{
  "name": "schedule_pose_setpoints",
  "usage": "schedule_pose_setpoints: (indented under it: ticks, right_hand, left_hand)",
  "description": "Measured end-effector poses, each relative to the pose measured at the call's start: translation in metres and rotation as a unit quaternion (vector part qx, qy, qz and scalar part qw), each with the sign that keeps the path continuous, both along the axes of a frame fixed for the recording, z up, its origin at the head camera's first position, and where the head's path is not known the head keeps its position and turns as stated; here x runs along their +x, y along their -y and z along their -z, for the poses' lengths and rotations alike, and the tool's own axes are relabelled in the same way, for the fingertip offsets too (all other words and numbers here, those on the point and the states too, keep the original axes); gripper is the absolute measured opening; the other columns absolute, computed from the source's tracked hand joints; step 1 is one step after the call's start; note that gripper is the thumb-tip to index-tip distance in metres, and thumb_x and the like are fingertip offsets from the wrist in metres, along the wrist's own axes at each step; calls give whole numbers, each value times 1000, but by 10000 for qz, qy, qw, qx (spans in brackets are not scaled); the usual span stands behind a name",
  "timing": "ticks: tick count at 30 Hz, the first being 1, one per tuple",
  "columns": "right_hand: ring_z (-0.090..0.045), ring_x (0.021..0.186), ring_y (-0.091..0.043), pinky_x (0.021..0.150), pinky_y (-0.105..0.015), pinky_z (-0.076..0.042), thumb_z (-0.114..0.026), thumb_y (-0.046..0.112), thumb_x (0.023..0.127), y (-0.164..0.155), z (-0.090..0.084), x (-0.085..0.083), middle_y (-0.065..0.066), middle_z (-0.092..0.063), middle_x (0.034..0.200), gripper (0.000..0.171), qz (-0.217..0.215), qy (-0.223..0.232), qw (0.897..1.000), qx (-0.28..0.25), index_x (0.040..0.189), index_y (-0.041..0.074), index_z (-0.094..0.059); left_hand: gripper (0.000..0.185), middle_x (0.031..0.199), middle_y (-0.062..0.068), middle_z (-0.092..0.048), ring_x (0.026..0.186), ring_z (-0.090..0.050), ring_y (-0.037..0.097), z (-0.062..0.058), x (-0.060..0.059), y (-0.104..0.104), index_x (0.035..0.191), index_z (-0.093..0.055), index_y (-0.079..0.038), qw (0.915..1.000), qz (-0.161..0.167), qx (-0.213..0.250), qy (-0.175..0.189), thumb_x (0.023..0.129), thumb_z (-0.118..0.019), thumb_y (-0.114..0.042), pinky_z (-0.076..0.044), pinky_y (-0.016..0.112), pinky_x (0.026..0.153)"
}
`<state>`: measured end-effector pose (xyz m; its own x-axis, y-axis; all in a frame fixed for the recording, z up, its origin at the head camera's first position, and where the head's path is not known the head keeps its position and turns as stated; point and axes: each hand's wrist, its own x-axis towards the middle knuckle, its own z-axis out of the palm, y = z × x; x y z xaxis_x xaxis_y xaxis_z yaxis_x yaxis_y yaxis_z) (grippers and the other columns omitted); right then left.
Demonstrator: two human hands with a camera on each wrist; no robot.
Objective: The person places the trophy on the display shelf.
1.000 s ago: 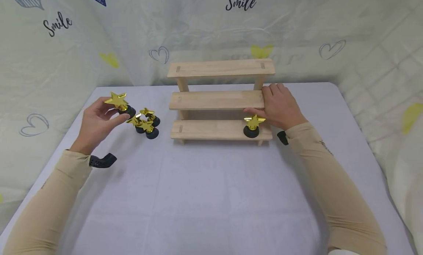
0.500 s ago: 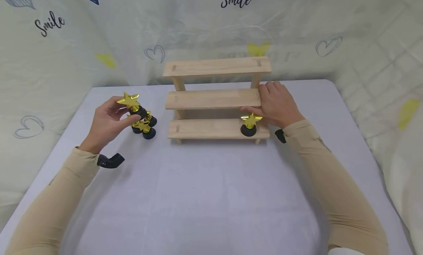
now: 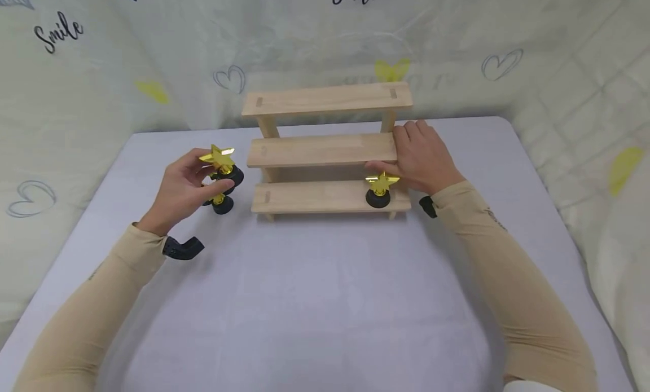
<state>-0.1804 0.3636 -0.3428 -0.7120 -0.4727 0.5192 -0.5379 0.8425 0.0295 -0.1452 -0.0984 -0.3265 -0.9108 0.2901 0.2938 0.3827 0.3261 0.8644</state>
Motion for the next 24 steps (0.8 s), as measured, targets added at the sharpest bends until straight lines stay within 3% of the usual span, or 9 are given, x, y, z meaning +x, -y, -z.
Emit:
schedule_pose_setpoints:
  ticks: [3, 4, 10, 11, 24]
  right_hand:
    - [-44, 68, -39, 64, -47, -39, -25, 93, 88, 0, 0, -1, -20, -47, 73, 108, -26, -76, 10000, -32, 91, -12, -52]
    - [-44, 68, -39, 64, -47, -39, -33, 91, 89, 0, 0, -1, -20, -47, 73, 104, -28, -65, 10000, -34, 91, -12, -52]
    - [-45, 69, -39, 65, -47, -39, -27, 93, 88, 2, 0, 0, -20, -48, 74, 109, 47, -61, 10000, -36, 93, -13, -54]
    - [-45, 69, -39, 65, -48, -39, -19, 94, 87, 2, 0, 0, -20, -49, 74, 113, 61, -83, 9999, -49, 93, -13, -54]
    - [-48, 72, -41, 69, -50, -42, -20, 93, 87, 3, 2, 1, -24, -52, 78, 114, 97, -56, 9999, -107, 97, -15, -56]
  left_hand:
    - [47, 121, -5, -63, 108, -66, 9, 2, -1, -5, 126, -61, 1, 10000, 86, 17, 16, 84, -82, 0, -55, 17, 104]
    - [47, 120, -5, -63, 108, -66, 9, 2, -1, -7, 126, -61, 1, 9999, 123, 26, 16, 84, -82, 0, -55, 18, 104]
    - [47, 121, -5, -64, 109, -66, 9, 7, -2, -18, 127, -61, -3, 9993, 278, 42, 232, 85, -82, -3, -55, 20, 105]
    - [47, 121, -5, -64, 110, -66, 9, 8, -1, -19, 128, -61, -4, 9992, 283, 4, 284, 85, -83, -4, -54, 20, 105]
    - [51, 122, -4, -65, 107, -67, 8, 27, 1, -39, 128, -62, -3, 9967, 673, 220, 406, 82, -84, 0, -53, 21, 108]
